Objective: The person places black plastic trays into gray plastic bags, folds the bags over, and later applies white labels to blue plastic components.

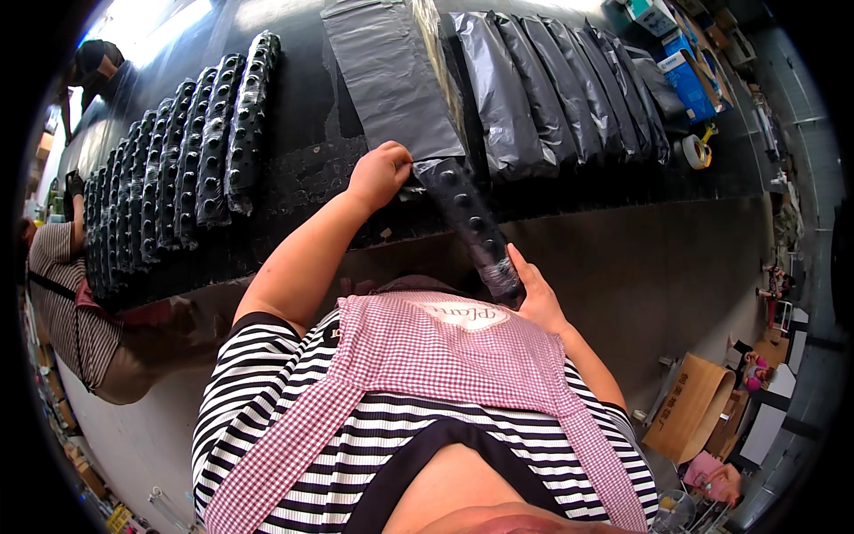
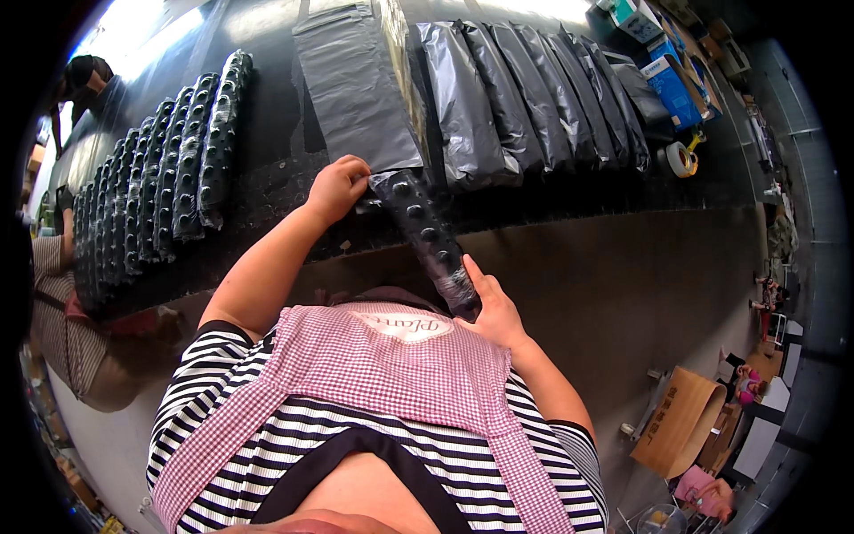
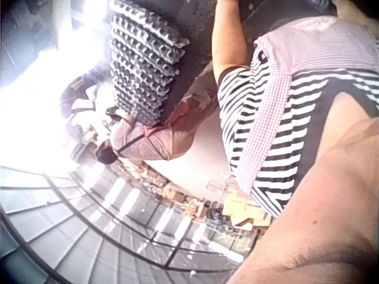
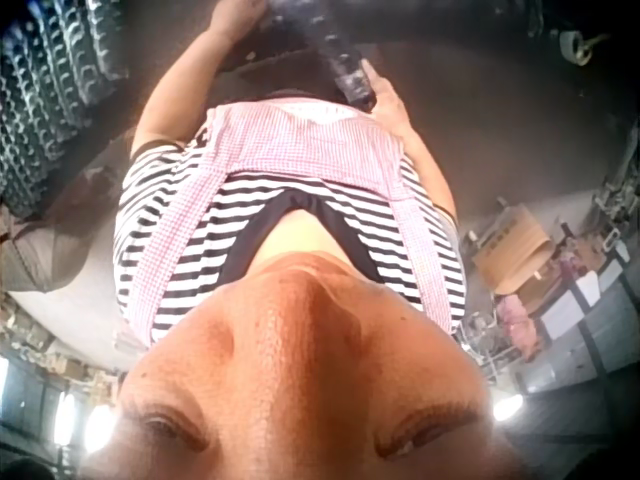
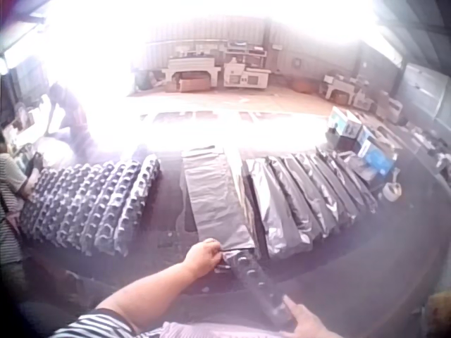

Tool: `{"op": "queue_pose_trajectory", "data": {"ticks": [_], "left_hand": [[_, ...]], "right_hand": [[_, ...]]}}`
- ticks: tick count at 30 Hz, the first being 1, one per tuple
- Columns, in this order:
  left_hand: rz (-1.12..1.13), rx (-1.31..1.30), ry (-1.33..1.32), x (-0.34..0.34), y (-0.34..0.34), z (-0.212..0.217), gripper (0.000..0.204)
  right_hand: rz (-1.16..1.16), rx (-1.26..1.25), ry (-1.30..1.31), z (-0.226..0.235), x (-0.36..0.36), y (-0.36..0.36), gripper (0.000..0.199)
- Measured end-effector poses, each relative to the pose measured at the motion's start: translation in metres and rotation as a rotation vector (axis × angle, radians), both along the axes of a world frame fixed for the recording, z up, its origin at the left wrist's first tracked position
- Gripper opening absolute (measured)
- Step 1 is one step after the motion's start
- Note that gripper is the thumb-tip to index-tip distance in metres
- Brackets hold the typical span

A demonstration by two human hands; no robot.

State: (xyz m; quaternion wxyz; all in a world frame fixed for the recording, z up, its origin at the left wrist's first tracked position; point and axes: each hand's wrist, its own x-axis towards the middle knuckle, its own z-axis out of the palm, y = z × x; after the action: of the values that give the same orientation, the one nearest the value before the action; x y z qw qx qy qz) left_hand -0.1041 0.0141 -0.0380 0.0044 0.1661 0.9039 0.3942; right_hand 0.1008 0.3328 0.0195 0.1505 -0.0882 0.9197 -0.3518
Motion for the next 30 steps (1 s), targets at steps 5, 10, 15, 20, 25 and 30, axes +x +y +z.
{"op": "queue_pose_trajectory", "data": {"ticks": [5,10,15,20,25,30], "left_hand": [[0.102,0.375,-0.197,-0.023,-0.012,0.000,0.012],[-0.049,0.478,-0.019,-0.101,-0.026,0.018,0.005],[-0.102,0.646,-0.197,-0.137,-0.058,0.000,0.006],[-0.022,0.669,-0.119,-0.113,-0.044,0.006,0.006],[0.282,0.097,0.529,-0.094,-0.025,0.009,0.009],[0.172,0.249,0.111,-0.032,-0.045,-0.002,0.005]], "right_hand": [[-0.031,0.075,0.010,0.016,-0.028,-0.026,0.106],[-0.063,0.046,0.050,0.017,-0.101,-0.077,0.106],[0.040,-0.033,-0.175,0.010,-0.146,-0.123,0.093],[-0.227,0.123,0.304,-0.026,-0.259,-0.114,0.040],[0.038,0.396,0.378,-0.035,-0.325,-0.130,0.026],[0.376,0.196,0.326,-0.055,-0.292,-0.109,0.024]]}}
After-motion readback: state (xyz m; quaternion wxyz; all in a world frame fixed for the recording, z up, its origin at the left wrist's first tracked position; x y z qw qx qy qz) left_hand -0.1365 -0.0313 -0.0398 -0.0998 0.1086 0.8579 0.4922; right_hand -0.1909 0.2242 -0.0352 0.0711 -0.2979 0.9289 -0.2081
